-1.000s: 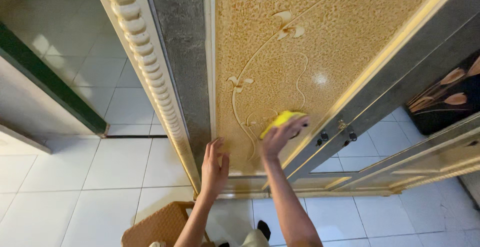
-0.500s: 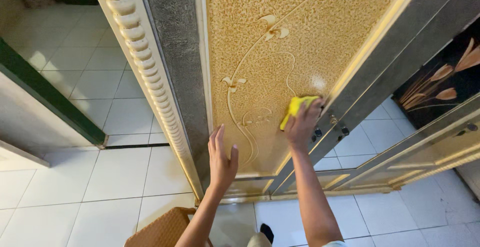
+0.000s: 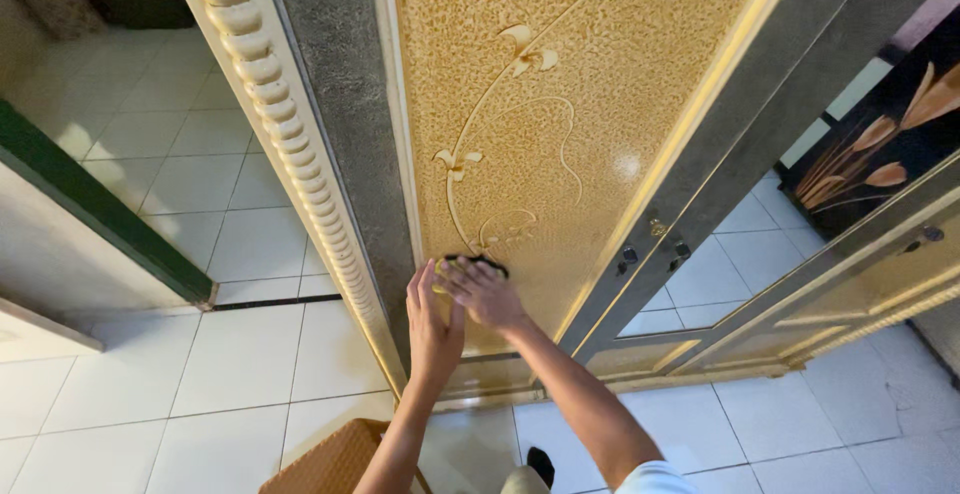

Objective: The person wipes the surface of a large, ornate, gold-colored door using a yellow cloth. They systematically clean the door from top to bottom, covering the central panel and the surrounding frame. The person briefly pauses to spray a cleaning solution onto the cloth before resuming the wiping motion.

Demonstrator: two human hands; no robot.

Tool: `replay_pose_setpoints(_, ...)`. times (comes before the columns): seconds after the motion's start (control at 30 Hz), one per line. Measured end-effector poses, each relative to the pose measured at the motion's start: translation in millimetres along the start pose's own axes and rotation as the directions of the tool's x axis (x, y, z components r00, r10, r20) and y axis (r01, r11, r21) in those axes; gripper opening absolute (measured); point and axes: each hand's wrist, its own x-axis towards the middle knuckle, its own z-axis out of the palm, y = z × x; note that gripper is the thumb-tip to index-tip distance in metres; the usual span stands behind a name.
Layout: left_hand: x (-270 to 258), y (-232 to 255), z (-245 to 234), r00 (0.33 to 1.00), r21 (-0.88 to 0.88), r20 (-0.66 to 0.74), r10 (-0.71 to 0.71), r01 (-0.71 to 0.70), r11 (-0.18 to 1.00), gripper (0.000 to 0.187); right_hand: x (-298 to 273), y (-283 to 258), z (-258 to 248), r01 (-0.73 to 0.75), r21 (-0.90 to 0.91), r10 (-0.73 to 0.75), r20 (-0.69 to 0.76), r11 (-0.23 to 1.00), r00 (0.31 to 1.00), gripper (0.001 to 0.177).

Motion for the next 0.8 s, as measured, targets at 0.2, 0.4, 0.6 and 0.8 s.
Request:
replay_pose_setpoints(0.2, -7.2, -7.0, -3.9, 0.999, -0.011, 0.051, -0.003, 0.003, 1.0, 0.064, 11.7, 128.3, -70.8, -0.343, -0.03, 0.283, -0.503, 0.939, 0.817, 0.061)
replay_pose_setpoints(0.4, -18.6, -14.1, -14.1, 0.994, -0.041, 0.073, -0.085, 0.088, 0.995, 0.064, 3.3, 60.1, -13.4, -0.527, -0.019, 0.492, -0.333, 0.849, 0.804, 0.051)
replay_pose_setpoints(0.6, -25.5, -22.1, -20.7, 0.99, 0.028, 0.09, -0.111, 0.109, 0.994, 0.066, -68.8, -2.0, 40.9, -0.258, 0.014, 0.259, -0.024, 0.966, 0.966, 0.062)
replay_pose_setpoints(0.8, -42.9, -36.0, -11.4, 0.967, 0.028, 0.174, -0.184, 0.182, 0.983, 0.063, -46.5, 97.2, -10.5, -0.536, 0.179, 0.547, -0.489, 0.825, 0.679, 0.067)
